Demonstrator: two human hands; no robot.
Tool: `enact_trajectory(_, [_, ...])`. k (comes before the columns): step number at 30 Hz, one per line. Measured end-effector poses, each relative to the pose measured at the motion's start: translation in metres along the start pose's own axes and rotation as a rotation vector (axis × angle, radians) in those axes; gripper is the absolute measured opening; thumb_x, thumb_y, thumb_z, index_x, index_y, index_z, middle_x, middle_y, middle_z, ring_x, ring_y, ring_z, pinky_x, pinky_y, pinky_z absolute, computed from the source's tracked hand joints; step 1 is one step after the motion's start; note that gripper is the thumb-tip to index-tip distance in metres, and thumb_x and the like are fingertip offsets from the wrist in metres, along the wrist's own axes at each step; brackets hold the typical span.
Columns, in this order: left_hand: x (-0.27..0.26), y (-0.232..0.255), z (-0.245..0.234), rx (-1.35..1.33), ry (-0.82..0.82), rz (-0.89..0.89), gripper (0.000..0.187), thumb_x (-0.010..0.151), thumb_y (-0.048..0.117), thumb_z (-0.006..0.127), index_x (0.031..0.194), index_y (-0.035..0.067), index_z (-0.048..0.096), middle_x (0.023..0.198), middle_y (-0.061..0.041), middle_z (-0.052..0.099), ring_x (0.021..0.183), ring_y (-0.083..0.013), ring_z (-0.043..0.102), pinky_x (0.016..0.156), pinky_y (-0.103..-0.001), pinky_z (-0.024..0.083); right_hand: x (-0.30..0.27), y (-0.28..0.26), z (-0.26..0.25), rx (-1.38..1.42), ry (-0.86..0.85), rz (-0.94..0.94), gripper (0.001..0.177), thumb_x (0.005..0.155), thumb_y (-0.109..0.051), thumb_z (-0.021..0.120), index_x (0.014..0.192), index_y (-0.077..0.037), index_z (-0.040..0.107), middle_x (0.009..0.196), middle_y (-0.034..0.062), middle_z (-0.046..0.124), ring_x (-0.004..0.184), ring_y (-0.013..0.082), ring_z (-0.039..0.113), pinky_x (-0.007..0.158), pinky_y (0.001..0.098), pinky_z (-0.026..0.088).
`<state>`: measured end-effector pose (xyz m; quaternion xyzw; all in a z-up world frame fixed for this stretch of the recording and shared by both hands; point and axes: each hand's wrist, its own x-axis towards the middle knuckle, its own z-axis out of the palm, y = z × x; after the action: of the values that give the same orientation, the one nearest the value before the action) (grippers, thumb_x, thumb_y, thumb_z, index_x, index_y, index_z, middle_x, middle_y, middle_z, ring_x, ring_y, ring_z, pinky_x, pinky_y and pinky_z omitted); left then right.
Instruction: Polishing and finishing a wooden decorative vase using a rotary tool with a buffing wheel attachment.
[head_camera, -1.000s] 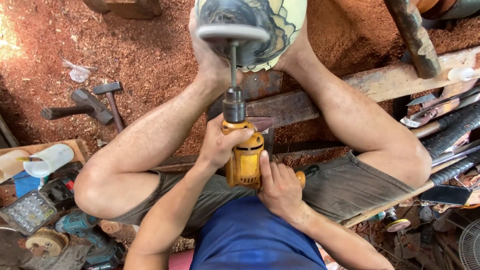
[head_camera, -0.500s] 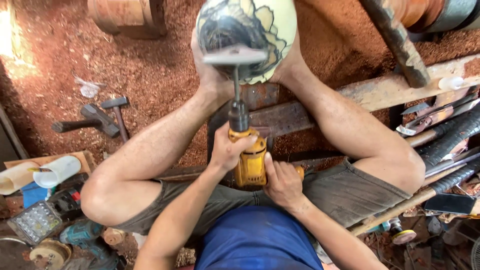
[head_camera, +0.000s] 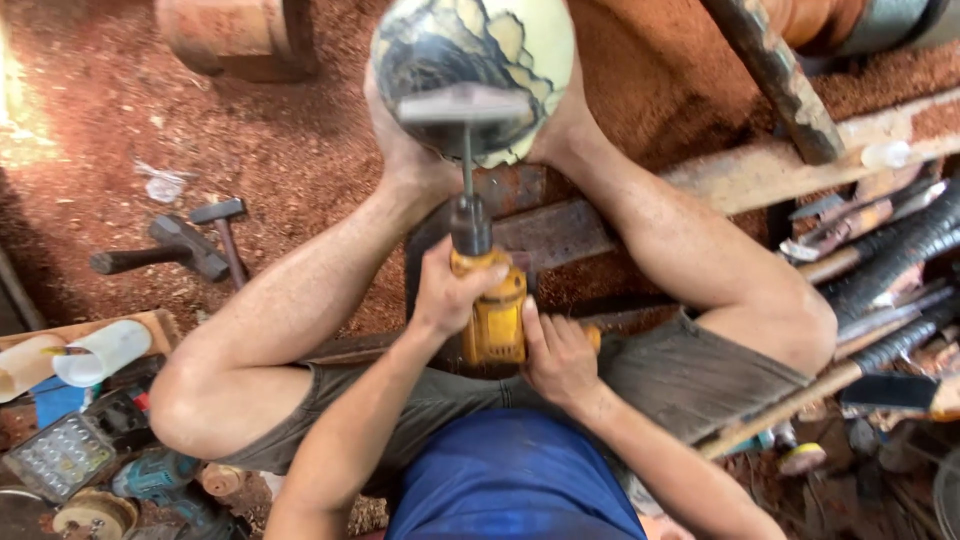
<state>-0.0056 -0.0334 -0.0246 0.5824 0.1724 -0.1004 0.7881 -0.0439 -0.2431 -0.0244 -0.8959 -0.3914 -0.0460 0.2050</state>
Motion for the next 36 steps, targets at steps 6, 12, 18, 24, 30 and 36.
enact_trajectory(6, [0.029,0.041,0.007,0.052,-0.016,-0.011,0.024,0.083,0.017,0.072,0.098,0.003,0.061,0.093,-0.016,0.073,0.083,-0.0263,0.075,0.078,-0.043,0.064,0.011,0.012,0.007,-0.014,-0.059,0.105,0.085,0.086,-0.012,0.076,0.150,0.015,0.029,0.076,0.0057,0.054,0.064,0.0200,0.052,0.056,0.0372,0.040])
enact_trajectory(12, [-0.006,0.001,0.015,-0.030,-0.035,-0.081,0.027,0.081,0.015,0.071,0.102,0.002,0.059,0.095,-0.013,0.072,0.085,-0.0212,0.076,0.080,-0.037,0.068,-0.018,0.000,-0.024,0.006,-0.101,0.050,0.101,0.061,-0.008,0.072,0.150,0.011,0.029,0.083,0.0107,0.056,0.071,0.0268,0.055,0.064,0.0398,0.044])
enact_trajectory(18, [-0.021,-0.027,0.018,-0.066,-0.015,-0.061,0.033,0.084,0.015,0.072,0.110,-0.002,0.064,0.098,-0.015,0.075,0.085,-0.0184,0.074,0.080,-0.035,0.063,-0.035,-0.001,-0.021,0.028,-0.148,0.047,0.106,0.056,-0.007,0.070,0.152,0.009,0.028,0.085,0.0121,0.057,0.072,0.0290,0.055,0.067,0.0399,0.046])
enact_trajectory(24, [0.008,0.011,0.013,-0.027,-0.045,-0.036,0.029,0.084,0.016,0.072,0.106,-0.001,0.063,0.099,-0.014,0.074,0.087,-0.0207,0.075,0.082,-0.039,0.064,-0.014,0.007,-0.009,-0.015,-0.082,0.045,0.097,0.066,-0.004,0.068,0.152,0.011,0.026,0.083,0.0104,0.057,0.069,0.0256,0.055,0.062,0.0385,0.045])
enact_trajectory(30, [0.060,0.057,0.003,0.086,-0.049,-0.100,0.028,0.085,0.023,0.072,0.099,0.002,0.062,0.089,-0.012,0.073,0.077,-0.0238,0.074,0.075,-0.041,0.064,0.055,0.006,-0.038,-0.001,-0.176,0.204,0.092,0.079,-0.013,0.073,0.154,0.014,0.026,0.081,0.0099,0.058,0.066,0.0229,0.056,0.059,0.0387,0.044])
enact_trajectory(36, [0.023,0.028,0.019,0.031,-0.106,-0.100,0.027,0.082,0.022,0.072,0.098,0.003,0.061,0.087,-0.009,0.072,0.078,-0.0195,0.075,0.076,-0.036,0.065,0.004,-0.006,-0.037,-0.019,-0.128,0.160,0.100,0.061,-0.007,0.070,0.150,0.014,0.028,0.084,0.0138,0.059,0.070,0.0276,0.056,0.061,0.0406,0.044])
